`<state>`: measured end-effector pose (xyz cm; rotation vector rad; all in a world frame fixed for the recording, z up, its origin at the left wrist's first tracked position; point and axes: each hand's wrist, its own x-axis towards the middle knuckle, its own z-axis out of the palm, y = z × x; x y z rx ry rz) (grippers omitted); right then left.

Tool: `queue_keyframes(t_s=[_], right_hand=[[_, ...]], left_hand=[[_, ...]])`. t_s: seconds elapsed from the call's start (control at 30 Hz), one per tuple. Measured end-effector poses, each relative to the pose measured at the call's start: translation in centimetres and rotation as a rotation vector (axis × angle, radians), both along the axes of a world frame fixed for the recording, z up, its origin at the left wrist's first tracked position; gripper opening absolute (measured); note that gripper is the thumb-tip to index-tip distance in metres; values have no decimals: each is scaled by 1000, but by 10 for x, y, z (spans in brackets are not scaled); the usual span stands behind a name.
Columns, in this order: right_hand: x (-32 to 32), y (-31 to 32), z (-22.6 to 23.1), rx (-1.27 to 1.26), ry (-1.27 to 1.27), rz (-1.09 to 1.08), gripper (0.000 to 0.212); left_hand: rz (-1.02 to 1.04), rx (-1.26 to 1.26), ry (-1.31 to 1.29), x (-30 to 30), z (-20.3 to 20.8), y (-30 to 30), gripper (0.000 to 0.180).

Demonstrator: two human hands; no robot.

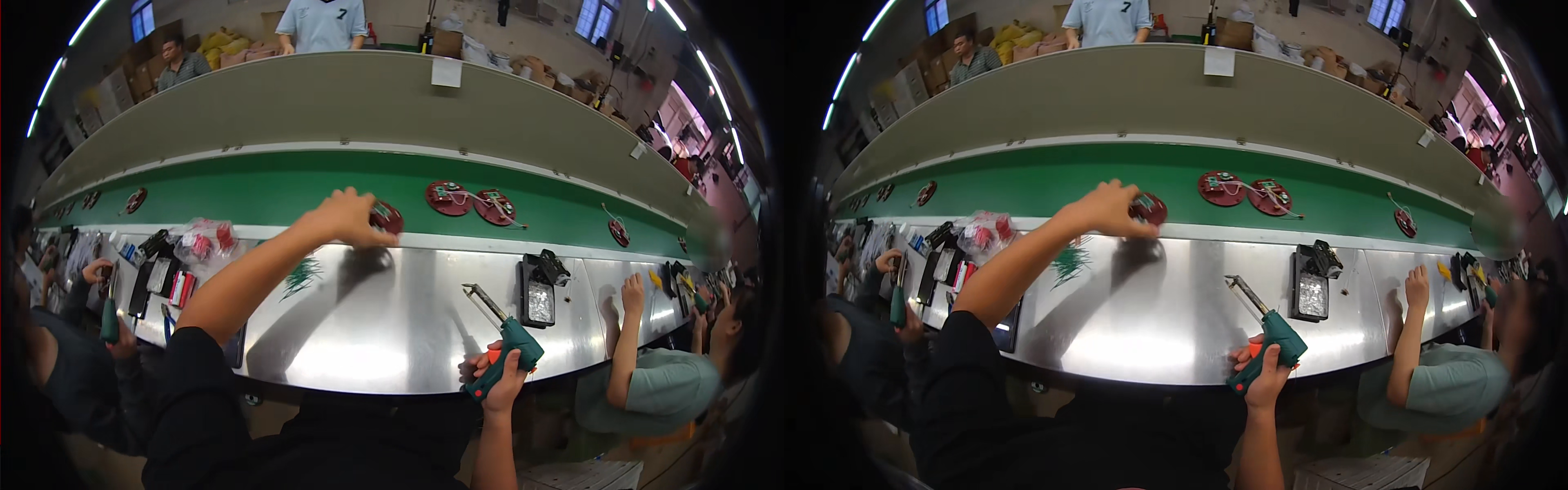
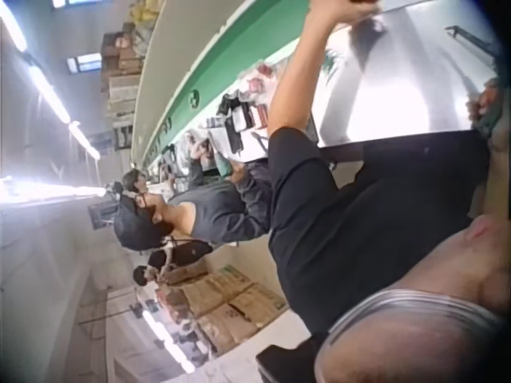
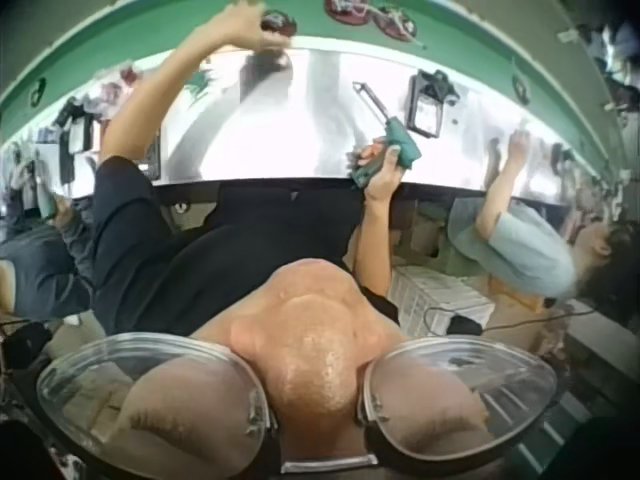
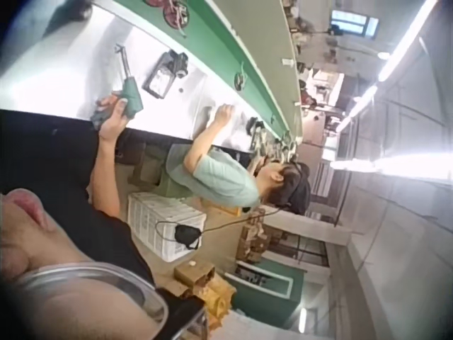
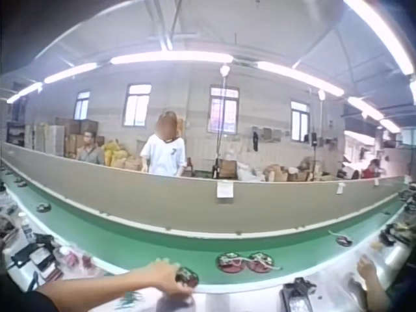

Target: Soldering wires and components onto circular circuit boards on an assembly line.

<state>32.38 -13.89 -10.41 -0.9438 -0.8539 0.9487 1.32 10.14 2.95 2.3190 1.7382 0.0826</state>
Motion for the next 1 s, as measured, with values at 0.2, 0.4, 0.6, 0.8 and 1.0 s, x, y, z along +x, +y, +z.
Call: queue_keyframes(t_s=[0.2,0.4,0.6,0.8,1.0], right_hand=[[4,-3,-5,-32,12,-5,56],[0,1,-3,-48,-45,-4,58],[3,2,-10,-52,-29,-48,57],[2,-1,-4,-119,-25,-86,56],[4,2,-6,-112,-72,-73,57]], left_hand=[[-350,-69,131,16,-19,-131,95],[-231,87,-49,5,-65,-187,95],[-26,359,-356,-37,-76,-184,53],[231,365,-194,-97,-94,-153,26],[192,400,-203,-110,-107,-151,11]])
